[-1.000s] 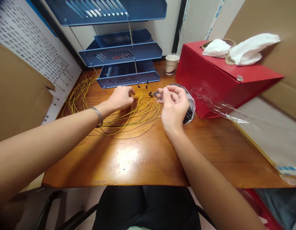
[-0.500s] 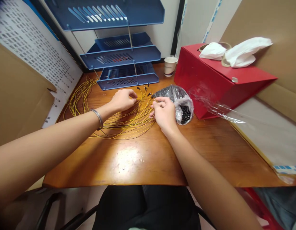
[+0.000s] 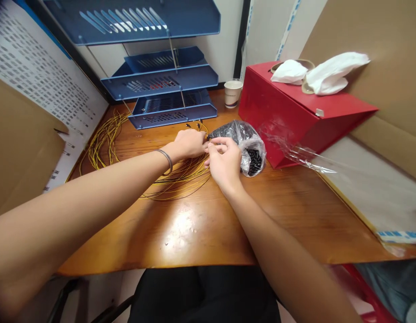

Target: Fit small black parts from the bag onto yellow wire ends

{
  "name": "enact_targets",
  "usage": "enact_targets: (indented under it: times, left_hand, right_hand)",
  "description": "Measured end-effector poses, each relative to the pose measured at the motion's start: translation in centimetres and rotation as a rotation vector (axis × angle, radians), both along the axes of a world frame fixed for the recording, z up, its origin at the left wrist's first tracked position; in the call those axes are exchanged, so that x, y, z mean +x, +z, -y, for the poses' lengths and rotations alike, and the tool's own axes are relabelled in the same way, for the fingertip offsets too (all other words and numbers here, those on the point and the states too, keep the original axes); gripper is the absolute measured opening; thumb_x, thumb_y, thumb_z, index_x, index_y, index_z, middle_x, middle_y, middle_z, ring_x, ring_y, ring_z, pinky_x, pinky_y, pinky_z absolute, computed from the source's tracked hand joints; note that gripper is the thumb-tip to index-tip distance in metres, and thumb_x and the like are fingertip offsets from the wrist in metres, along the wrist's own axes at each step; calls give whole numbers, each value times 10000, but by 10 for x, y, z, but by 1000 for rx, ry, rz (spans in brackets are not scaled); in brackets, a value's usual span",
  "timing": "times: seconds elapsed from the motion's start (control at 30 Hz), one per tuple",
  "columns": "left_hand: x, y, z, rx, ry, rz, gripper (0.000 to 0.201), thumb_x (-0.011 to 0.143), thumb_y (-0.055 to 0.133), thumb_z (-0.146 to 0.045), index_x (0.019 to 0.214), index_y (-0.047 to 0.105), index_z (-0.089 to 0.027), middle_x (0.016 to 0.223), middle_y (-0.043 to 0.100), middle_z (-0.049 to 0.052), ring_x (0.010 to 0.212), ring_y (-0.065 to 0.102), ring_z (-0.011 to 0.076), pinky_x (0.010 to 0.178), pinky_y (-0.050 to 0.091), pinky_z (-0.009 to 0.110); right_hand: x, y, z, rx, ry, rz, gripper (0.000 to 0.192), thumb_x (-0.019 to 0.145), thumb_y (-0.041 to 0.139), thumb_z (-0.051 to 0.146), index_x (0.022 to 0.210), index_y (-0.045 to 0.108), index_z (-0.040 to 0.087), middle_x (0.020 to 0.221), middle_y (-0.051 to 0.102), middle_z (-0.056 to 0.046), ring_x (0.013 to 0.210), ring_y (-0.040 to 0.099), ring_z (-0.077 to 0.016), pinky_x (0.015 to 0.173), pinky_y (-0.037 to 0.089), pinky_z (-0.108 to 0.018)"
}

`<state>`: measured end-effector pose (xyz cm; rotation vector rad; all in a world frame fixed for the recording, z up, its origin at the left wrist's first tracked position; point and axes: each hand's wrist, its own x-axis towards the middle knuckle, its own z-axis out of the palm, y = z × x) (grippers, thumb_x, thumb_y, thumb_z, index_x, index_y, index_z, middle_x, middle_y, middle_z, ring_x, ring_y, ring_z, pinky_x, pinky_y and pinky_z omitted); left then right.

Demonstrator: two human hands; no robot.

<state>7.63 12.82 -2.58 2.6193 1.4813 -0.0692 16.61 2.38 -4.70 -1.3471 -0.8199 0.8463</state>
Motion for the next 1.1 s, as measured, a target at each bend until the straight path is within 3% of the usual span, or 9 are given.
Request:
enact_targets:
  times: [0.23,0.4,0.5,0.63,0.83,0.93,1.1]
  left_hand:
    - [2,0,-19,6,63,17,473,849,627,-418,1189,736,-108,1264,686,235,1204,635,382,1054,469,427]
    - [-14,4,-34,123,219,39,449,850,627,-338,1214,713,-90,1264,675,238,1210,628,374,1071,459,434]
    - [-29,6,-38,158,282,9,462,891,578,-388,1205,711,-77,1244,678,254,1184,635,383,1025,486,459]
    - [-46,10,-30,160,308,88,463,943,495,-479,1149,726,-134,1203,701,212,1163,637,345,1025,483,454]
    - [-54,10,9,89,227,277,323,946,495,-394,1050,723,-191,1118,742,143,1054,658,288,982,486,424]
    - [-55,4,24,62,220,293,344,920,528,-494,972,709,-206,1035,757,108,988,670,287,928,503,424]
    - [-66,-10,36,61,206,277,429,866,560,-615,947,659,-206,973,757,91,916,682,296,827,509,409]
  right_hand:
    - [5,5,0,41,-18,11,192,812,676,292,936,569,191,780,722,-8,456,586,-80,441,482,-215]
    - [9,7,-3,15,-58,-64,181,819,667,239,946,544,203,762,705,18,442,582,-80,423,486,-214]
    - [6,4,-3,-21,-23,-99,216,823,679,229,991,546,202,784,719,18,451,600,-84,442,515,-219]
    - [0,2,-2,-23,50,-161,203,822,705,246,981,599,179,852,755,-19,480,624,-81,490,554,-230]
    - [0,0,-3,-16,24,-158,100,831,686,241,881,621,184,823,733,-9,486,585,-67,508,532,-232]
    - [4,-6,-5,-10,4,25,66,835,661,237,853,631,181,729,686,9,444,515,-83,482,489,-270]
    - [5,-16,-4,33,108,771,99,862,637,252,831,707,188,706,717,-29,638,616,-173,699,485,-351]
